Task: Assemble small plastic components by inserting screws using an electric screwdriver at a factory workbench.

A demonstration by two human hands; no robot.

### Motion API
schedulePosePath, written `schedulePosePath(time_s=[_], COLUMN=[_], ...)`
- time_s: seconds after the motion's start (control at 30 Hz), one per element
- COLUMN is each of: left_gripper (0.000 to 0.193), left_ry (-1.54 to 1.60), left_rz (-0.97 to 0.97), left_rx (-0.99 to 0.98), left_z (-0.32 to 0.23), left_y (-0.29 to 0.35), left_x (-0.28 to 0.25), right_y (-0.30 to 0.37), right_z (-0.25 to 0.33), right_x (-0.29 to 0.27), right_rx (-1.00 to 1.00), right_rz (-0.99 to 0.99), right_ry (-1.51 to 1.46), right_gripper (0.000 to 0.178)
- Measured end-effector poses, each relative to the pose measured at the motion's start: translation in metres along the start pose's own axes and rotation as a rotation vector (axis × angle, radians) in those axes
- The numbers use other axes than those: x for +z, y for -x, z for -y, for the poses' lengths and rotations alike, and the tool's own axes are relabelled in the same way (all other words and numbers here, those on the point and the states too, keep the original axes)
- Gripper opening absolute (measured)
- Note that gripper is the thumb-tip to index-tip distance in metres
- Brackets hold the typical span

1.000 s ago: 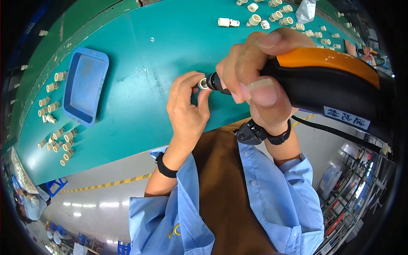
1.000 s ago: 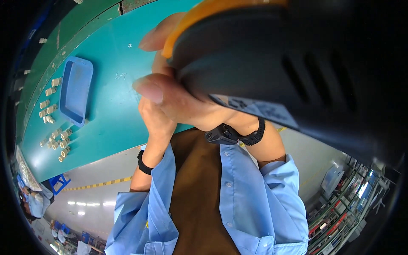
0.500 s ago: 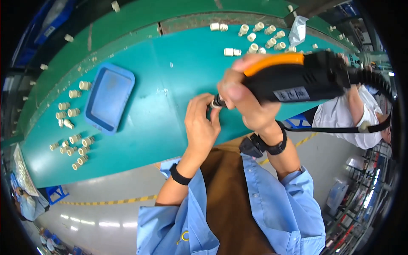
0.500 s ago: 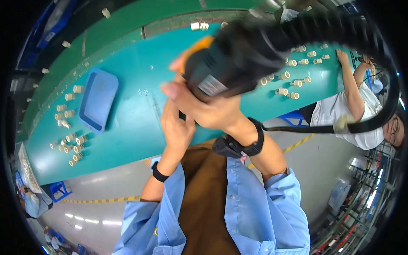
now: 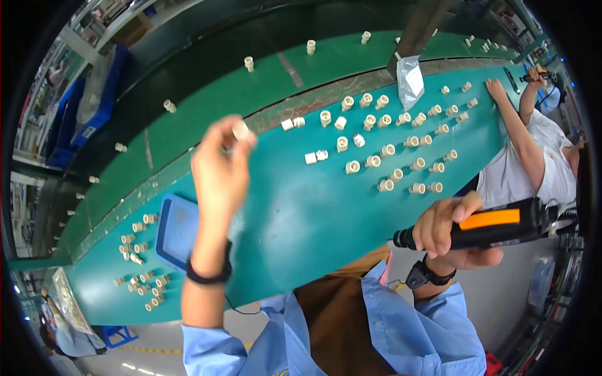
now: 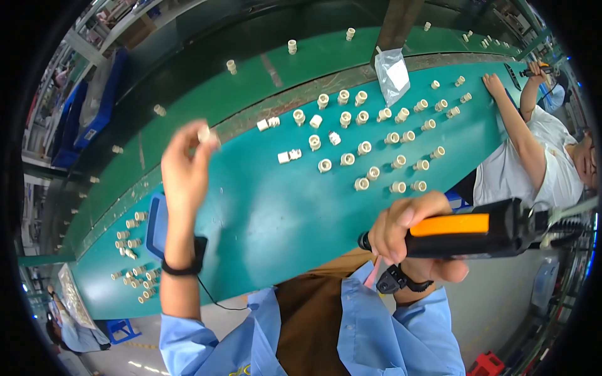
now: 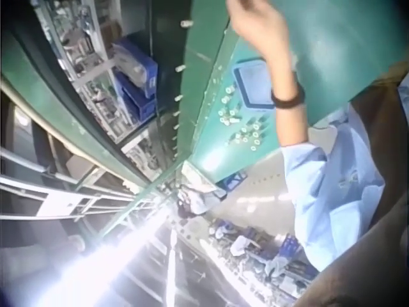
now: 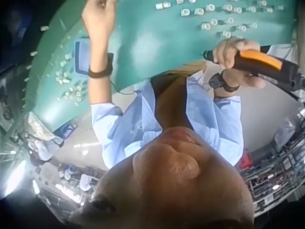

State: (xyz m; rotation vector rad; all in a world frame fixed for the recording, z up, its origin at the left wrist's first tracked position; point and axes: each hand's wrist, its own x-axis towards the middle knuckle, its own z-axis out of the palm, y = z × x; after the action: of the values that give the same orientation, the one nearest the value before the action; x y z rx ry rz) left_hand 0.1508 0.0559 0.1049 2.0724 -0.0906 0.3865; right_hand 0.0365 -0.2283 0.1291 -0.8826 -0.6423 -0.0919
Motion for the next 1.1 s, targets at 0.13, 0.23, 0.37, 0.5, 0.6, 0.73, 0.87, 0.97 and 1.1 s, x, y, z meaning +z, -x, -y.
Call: schedulePosePath(time_s=[0.13,0.23,0.37,0.5,0.6,0.73,0.87,0.97,1.1], left_gripper=[0.026,0.029,0.035,0.040,0.038,0.033,0.025,0.026,0.024], left_ry=[-0.262,-0.469,-0.682,-0.334,-0.256,-0.176,-0.215,-0.060,0.174], left_rz=[-0.021,-0.083,-0.343,0.049,-0.031,0.222,0.184,0.221,0.278], left_rx=[-0.115,-0.211,0.301,0.344,0.251,0.002,-0.025,-0.073,0.004], left_z=[0.046,0.071,0.082,0.045,0.053,0.051,0.044,0.024,-0.036], left_y=[-0.108,-0.150,-0.166,-0.186,-0.213,-0.231,-0.230,-0.220,-0.166], left_x=[0.027,0.054,0.107,0.172,0.215,0.242,0.235,0.201,0.109], right_y=[0.001,-0.001,-0.005,-0.017,-0.035,-0.036,-0.032,-0.023,-0.006], right_z=[-0.005,-0.003,0.005,0.007,0.002,0.004,0.005,0.007,0.003], right_x=[-0.014,-0.032,-0.062,-0.080,-0.084,-0.089,-0.082,-0.070,-0.046], right_rx=[0.017,-0.007,-0.012,0.010,0.046,0.080,0.055,0.015,-0.034], right_rz=[-0.064,-0.046,0.072,0.178,0.242,0.233,0.201,0.157,0.042], right_ry=[0.017,0.034,0.024,-0.083,-0.118,-0.084,-0.054,-0.043,-0.053], right_gripper=[0.065,0.060,0.053,0.057,0.054,0.049,0.049,0.051,0.053])
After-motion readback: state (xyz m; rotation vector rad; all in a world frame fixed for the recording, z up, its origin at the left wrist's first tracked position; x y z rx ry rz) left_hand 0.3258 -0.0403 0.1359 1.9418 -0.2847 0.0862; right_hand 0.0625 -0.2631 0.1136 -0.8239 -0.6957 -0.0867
